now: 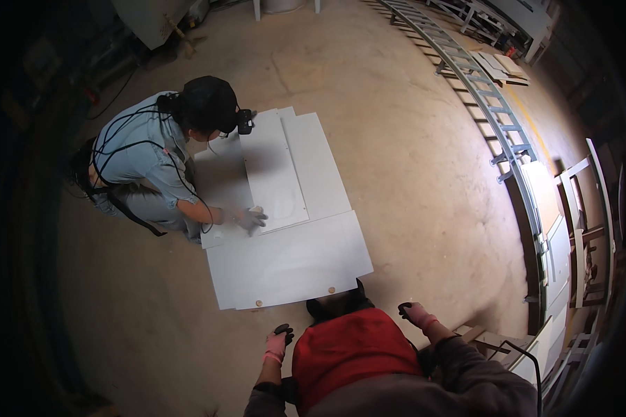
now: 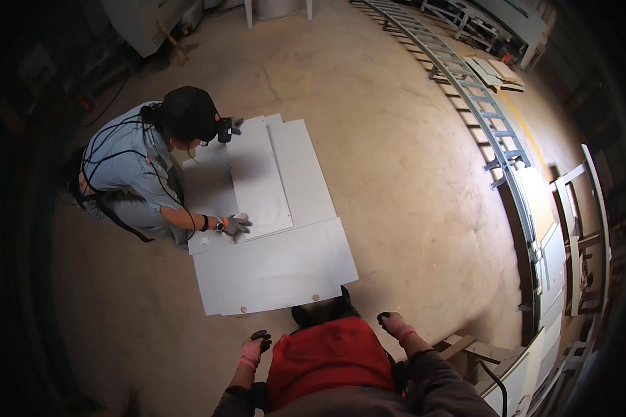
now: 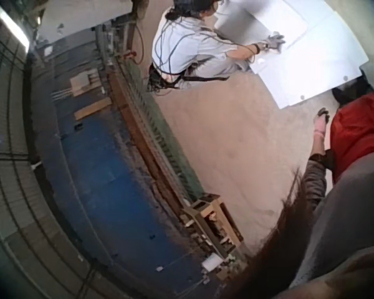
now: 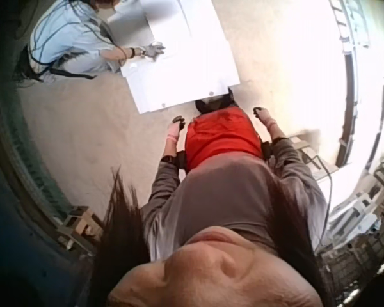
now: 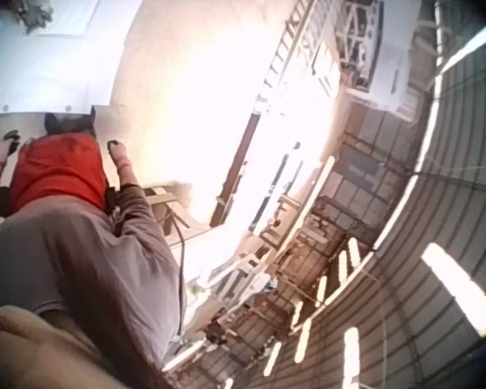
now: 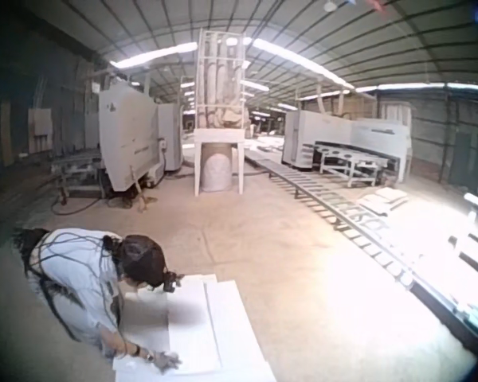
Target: Scraping residues and wiping down furniture panels in a workshop environment.
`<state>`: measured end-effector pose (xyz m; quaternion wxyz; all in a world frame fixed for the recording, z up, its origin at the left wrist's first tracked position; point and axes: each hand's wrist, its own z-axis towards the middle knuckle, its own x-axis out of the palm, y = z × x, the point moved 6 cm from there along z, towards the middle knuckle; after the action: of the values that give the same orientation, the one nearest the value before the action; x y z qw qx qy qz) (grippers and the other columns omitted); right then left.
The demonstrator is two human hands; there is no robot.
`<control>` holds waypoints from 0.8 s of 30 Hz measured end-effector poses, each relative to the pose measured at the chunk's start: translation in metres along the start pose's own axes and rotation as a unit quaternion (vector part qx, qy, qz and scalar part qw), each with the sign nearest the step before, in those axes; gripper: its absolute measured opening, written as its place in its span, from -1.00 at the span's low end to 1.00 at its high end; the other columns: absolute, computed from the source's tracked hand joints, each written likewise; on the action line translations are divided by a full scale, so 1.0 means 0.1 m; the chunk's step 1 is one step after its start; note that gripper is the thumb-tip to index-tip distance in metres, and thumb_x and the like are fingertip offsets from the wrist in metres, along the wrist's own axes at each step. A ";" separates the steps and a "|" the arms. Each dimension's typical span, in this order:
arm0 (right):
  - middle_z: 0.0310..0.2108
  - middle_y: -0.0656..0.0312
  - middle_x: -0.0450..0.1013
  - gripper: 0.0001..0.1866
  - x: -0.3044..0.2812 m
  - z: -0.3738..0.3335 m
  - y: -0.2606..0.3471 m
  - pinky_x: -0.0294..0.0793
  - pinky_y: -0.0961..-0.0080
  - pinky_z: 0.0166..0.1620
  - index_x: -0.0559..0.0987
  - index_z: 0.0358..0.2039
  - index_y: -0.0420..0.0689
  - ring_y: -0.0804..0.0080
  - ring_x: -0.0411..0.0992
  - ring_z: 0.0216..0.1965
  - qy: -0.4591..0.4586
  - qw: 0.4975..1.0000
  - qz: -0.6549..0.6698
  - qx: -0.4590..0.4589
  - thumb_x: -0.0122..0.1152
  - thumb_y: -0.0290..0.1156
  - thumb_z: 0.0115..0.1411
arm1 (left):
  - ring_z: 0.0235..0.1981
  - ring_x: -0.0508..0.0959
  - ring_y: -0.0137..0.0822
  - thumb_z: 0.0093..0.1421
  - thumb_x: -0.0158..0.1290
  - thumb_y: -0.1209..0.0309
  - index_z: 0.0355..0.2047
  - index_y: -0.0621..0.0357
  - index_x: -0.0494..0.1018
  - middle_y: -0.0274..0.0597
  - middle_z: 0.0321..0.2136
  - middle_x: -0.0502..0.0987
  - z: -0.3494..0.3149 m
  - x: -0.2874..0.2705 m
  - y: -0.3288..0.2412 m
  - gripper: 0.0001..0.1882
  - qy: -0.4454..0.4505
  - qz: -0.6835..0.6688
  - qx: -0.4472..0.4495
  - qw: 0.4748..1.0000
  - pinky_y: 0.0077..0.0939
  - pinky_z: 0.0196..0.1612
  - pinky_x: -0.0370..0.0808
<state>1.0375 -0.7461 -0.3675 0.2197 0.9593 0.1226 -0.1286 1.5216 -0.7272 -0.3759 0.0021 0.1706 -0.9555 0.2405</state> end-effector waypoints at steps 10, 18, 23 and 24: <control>-0.33 0.16 0.53 -0.68 -0.12 0.03 0.14 0.47 0.58 -0.28 0.54 -0.15 -0.23 0.48 0.48 -0.34 0.029 0.993 -0.103 -0.038 -0.01 -0.35 0.16 | -0.39 0.58 -0.13 0.17 -0.09 0.43 -0.07 0.19 0.39 0.00 -0.29 0.54 -0.42 -0.47 0.26 -0.69 -0.078 0.009 -0.029 0.996 -0.37 -0.35 0.54; -0.25 -0.07 0.50 -0.59 -0.88 -0.47 0.40 0.38 0.26 -0.05 0.54 -0.18 -0.20 0.01 0.44 -0.14 -0.014 0.974 -0.202 -0.099 -0.02 -0.16 0.10 | -0.40 0.57 -0.15 0.21 -0.16 0.42 -0.06 0.20 0.38 -0.02 -0.29 0.55 -0.83 0.11 0.70 -0.70 -0.091 0.060 -0.064 0.992 -0.36 -0.36 0.53; -0.30 0.01 0.52 -0.60 -1.80 -0.17 -0.68 0.43 0.34 -0.11 0.52 -0.15 -0.18 0.13 0.49 -0.23 -0.007 0.994 -0.085 -0.073 -0.01 -0.19 0.11 | -0.34 0.56 -0.11 0.22 -0.16 0.42 -0.05 0.21 0.36 0.01 -0.26 0.53 -0.82 1.25 0.80 -0.70 -0.043 0.118 -0.071 0.989 -0.31 -0.30 0.54; -0.36 0.11 0.52 -0.64 -2.03 -0.12 -0.95 0.44 0.44 -0.21 0.54 -0.17 -0.19 0.32 0.47 -0.33 -0.016 0.998 -0.053 -0.041 -0.02 -0.23 0.14 | -0.35 0.56 -0.11 0.21 -0.14 0.42 -0.05 0.21 0.36 0.01 -0.26 0.54 -0.76 1.57 0.78 -0.69 -0.025 0.130 -0.062 0.989 -0.32 -0.30 0.54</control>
<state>0.8221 -0.6943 -0.3330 0.2540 0.9394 0.1746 -0.1499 1.3424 -0.6781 -0.3309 -0.0422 0.0506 -0.9825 0.1744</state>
